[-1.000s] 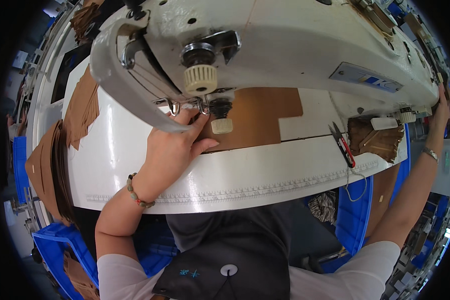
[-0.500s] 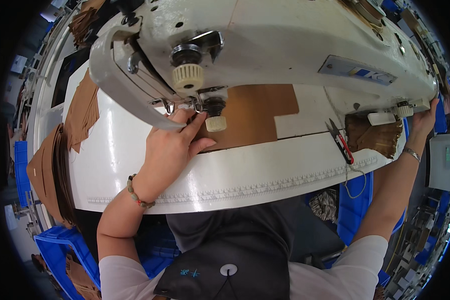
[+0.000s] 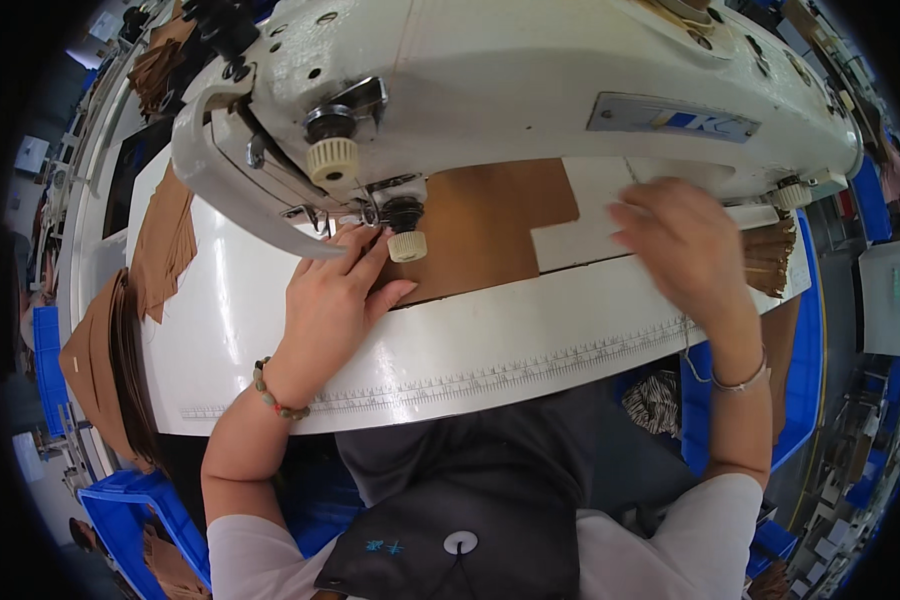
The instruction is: The person sews a zipper and bag components onto a leather piece using an industrial sewing machine.
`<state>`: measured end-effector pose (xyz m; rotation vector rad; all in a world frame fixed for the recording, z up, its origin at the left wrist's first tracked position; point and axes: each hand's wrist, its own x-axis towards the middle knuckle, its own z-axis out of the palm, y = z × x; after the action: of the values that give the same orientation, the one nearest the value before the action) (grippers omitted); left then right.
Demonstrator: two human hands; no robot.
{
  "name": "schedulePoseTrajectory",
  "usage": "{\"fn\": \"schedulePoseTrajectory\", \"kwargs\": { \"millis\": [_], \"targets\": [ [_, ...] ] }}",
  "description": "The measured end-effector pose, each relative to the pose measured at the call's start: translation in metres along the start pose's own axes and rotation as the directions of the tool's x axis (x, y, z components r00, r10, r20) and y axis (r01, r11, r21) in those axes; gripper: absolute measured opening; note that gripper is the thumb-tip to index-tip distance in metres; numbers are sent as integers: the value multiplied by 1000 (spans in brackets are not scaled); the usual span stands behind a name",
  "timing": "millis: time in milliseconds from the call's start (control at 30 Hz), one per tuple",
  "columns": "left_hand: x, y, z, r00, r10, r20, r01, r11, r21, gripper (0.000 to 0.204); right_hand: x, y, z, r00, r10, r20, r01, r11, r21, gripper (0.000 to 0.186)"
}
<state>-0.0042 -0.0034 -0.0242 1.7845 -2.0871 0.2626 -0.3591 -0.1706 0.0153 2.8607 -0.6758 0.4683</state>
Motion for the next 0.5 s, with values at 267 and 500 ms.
{"fn": "schedulePoseTrajectory", "kwargs": {
  "millis": [267, 500],
  "targets": [
    [-19, 12, -16, 923, 364, -126, -385, 890, -245, 23, 91, -37, 28, 981, -183, -63, 188, 979, 81, 16],
    [-26, 26, -11, 918, 390, -69, -393, 875, -283, 24, 91, -127, -12, 927, -278, -253, 353, 876, 330, 19]
  ]
}}
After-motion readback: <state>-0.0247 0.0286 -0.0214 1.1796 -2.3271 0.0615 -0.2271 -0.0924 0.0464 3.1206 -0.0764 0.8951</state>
